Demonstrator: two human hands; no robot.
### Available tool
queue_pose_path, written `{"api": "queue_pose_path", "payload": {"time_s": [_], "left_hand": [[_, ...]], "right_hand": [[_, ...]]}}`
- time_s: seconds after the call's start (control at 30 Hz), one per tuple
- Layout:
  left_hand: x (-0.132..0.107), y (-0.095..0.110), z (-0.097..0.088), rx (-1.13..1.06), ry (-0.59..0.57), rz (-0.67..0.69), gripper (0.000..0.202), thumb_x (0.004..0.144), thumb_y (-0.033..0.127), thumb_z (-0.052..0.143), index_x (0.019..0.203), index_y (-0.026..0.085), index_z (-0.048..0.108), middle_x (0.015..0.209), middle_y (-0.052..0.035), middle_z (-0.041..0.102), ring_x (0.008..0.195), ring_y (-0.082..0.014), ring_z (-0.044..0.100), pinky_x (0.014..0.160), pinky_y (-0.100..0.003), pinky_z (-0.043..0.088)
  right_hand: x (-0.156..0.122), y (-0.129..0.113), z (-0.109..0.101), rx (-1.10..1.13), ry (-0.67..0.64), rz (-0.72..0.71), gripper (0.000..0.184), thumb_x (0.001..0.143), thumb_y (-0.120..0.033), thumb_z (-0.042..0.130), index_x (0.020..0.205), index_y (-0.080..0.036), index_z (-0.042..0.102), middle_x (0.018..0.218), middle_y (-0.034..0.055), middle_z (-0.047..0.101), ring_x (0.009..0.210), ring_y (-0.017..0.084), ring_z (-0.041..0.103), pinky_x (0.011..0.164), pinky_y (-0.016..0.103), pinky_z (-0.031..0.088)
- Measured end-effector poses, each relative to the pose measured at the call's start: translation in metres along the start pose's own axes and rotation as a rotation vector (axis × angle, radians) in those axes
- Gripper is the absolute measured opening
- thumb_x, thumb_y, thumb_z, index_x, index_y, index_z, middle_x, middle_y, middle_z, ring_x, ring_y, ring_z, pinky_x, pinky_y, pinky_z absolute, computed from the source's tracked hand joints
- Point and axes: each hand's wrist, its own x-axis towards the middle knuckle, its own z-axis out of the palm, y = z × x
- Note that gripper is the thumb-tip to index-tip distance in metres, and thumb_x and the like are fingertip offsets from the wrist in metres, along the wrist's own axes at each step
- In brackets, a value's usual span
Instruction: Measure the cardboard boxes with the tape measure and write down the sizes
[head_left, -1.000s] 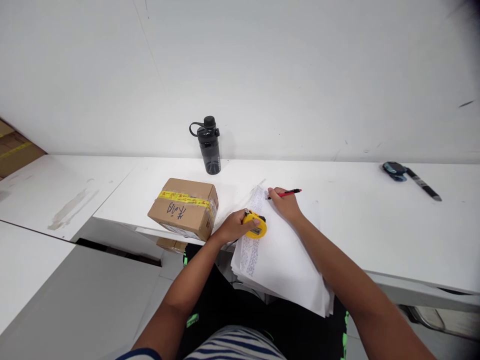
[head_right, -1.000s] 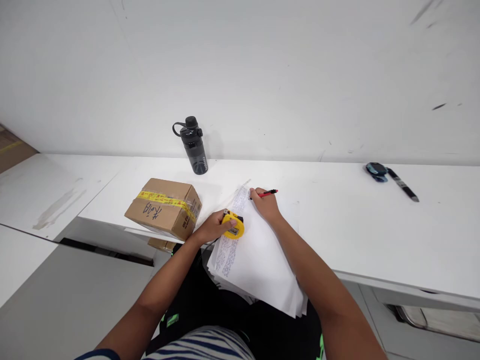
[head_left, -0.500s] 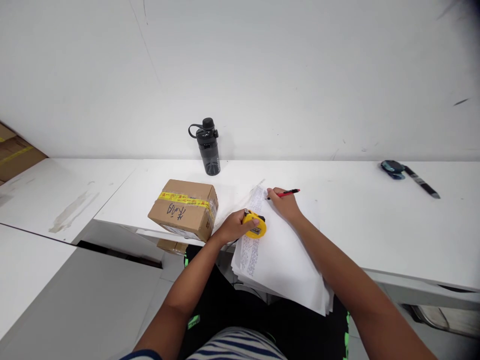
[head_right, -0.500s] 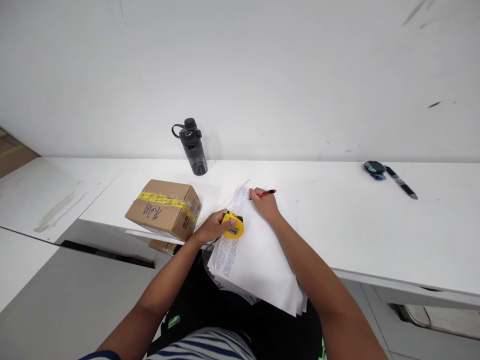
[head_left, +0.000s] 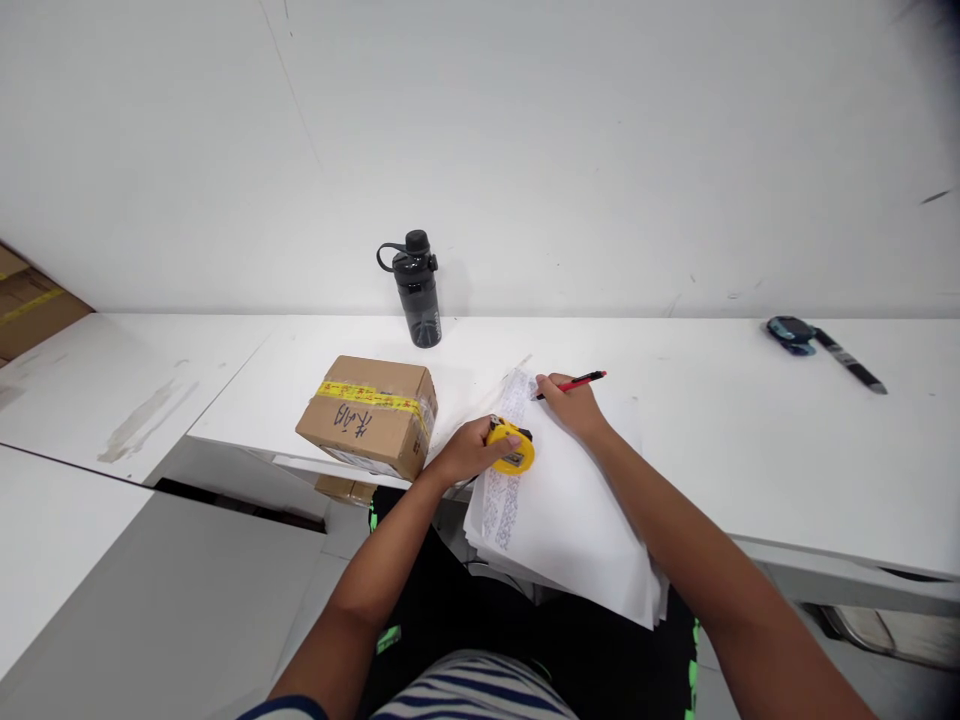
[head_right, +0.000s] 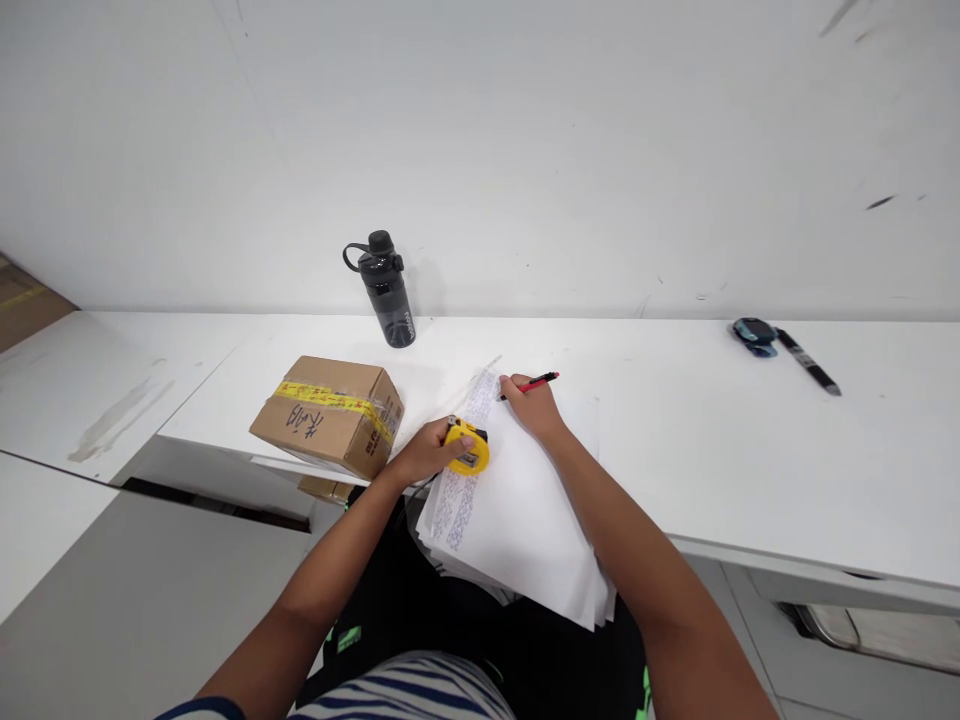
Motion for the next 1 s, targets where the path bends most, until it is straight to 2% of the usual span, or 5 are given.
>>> {"api": "queue_pose_path", "payload": {"time_s": [0.3,0.63,0.73,0.83,1.0], "left_hand": [[0.001,-0.003,0.001,-0.015,0.002,0.004,0.041,0.08,0.052,0.064,0.094,0.014,0.06,0.089,-0.004,0.065,0.078,-0.0155,0.06,0.067,-0.026,0.046],[0.001,-0.006,0.0,0.015,-0.004,0.008,0.041,0.08,0.05,0.063,0.1,0.014,0.062,0.094,-0.0053,0.066,0.083,-0.0176,0.061,0.069,-0.027,0.048],[0.002,-0.007,0.0,0.008,-0.004,0.008,0.042,0.08,0.051,0.063,0.1,0.014,0.062,0.093,-0.0051,0.067,0.083,-0.0177,0.062,0.07,-0.027,0.048],[0.001,-0.006,0.003,0.027,0.02,0.019,0.043,0.08,0.053,0.062,0.098,0.014,0.062,0.092,-0.0056,0.068,0.081,-0.0174,0.062,0.068,-0.027,0.048],[-0.024,0.01,0.012,0.226,0.112,0.101,0.046,0.077,0.056,0.064,0.099,0.015,0.063,0.095,-0.0062,0.069,0.084,-0.0202,0.063,0.073,-0.03,0.049]], "right_hand": [[-0.001,-0.002,-0.001,0.009,0.052,0.013,0.035,0.079,-0.047,0.051,0.057,-0.02,0.056,0.064,0.0036,0.061,0.069,0.02,0.055,0.067,0.032,0.043],[0.0,0.001,-0.002,-0.082,0.046,-0.001,0.035,0.082,-0.044,0.051,0.06,-0.019,0.061,0.062,0.0032,0.062,0.066,0.02,0.057,0.064,0.03,0.045],[0.0,0.004,-0.003,-0.164,0.107,-0.027,0.038,0.088,-0.047,0.045,0.073,-0.018,0.066,0.076,0.0065,0.067,0.077,0.022,0.061,0.072,0.032,0.047],[-0.001,0.006,-0.006,-0.272,0.167,-0.076,0.036,0.089,-0.042,0.043,0.101,-0.019,0.069,0.107,0.0112,0.065,0.096,0.026,0.06,0.081,0.037,0.046],[-0.009,-0.005,-0.014,-0.38,0.049,-0.189,0.043,0.085,-0.028,0.046,0.124,-0.02,0.063,0.12,0.0159,0.061,0.102,0.031,0.06,0.083,0.044,0.046]]}}
